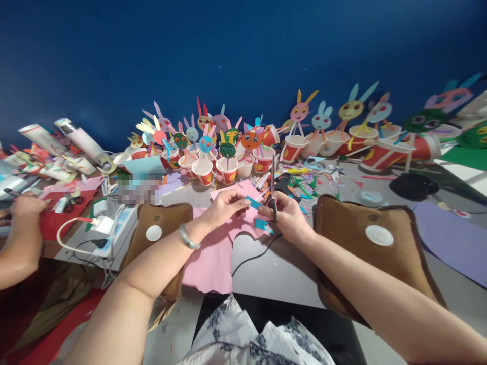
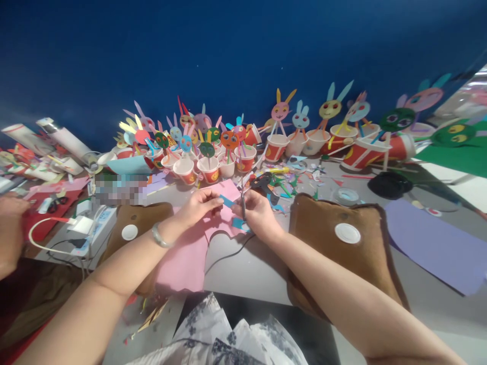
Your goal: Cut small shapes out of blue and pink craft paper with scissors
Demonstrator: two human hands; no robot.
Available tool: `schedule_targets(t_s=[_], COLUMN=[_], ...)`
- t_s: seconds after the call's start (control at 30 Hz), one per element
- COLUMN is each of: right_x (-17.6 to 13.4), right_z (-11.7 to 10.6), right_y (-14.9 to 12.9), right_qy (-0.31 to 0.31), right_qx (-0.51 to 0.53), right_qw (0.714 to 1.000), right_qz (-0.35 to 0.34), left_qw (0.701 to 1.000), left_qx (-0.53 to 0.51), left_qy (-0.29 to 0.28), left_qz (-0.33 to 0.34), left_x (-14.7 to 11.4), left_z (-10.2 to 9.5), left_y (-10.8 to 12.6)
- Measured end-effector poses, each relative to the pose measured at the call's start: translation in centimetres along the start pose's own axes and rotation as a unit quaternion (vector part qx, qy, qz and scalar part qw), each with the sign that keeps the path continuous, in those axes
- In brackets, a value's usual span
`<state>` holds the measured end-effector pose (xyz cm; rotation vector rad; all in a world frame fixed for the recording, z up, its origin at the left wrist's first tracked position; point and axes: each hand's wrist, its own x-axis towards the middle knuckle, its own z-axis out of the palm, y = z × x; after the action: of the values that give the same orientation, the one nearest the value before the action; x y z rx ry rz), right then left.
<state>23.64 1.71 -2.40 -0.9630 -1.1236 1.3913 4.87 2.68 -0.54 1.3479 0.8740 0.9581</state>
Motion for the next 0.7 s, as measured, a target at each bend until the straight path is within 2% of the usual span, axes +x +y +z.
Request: schedule_targets(t_s=[0.17,0.33,0.47,0.7], right_x=[0.1,-0.2,-0.6,-0.9], right_z=[0.0,0.3,0.6,1.0], right_y=[0.2,0.0,-0.3,-0.5], right_qy=[0.03,0.056,0.046,0.036], right_qx=[0.006,0.02,0.004,-0.011], right_qw=[0.999,0.997,0.998,0.999], right_qz=[-0.017,-0.039,-0.035,-0.034], left_qw=[0.997,0.993,0.99,0.985], left_qx=[-0.071,-0.111,-0.132,-0.161], left_qy=[0.012,0.018,0.034,0.026], left_qz=[-0.036,-0.03,-0.04,-0.061], left_x=[-0.1,-0.2,-0.1,-0.3], left_z=[0.6,1.1,1.3,1.5], left_y=[-0.4,-0.5,-0.7,-0.8])
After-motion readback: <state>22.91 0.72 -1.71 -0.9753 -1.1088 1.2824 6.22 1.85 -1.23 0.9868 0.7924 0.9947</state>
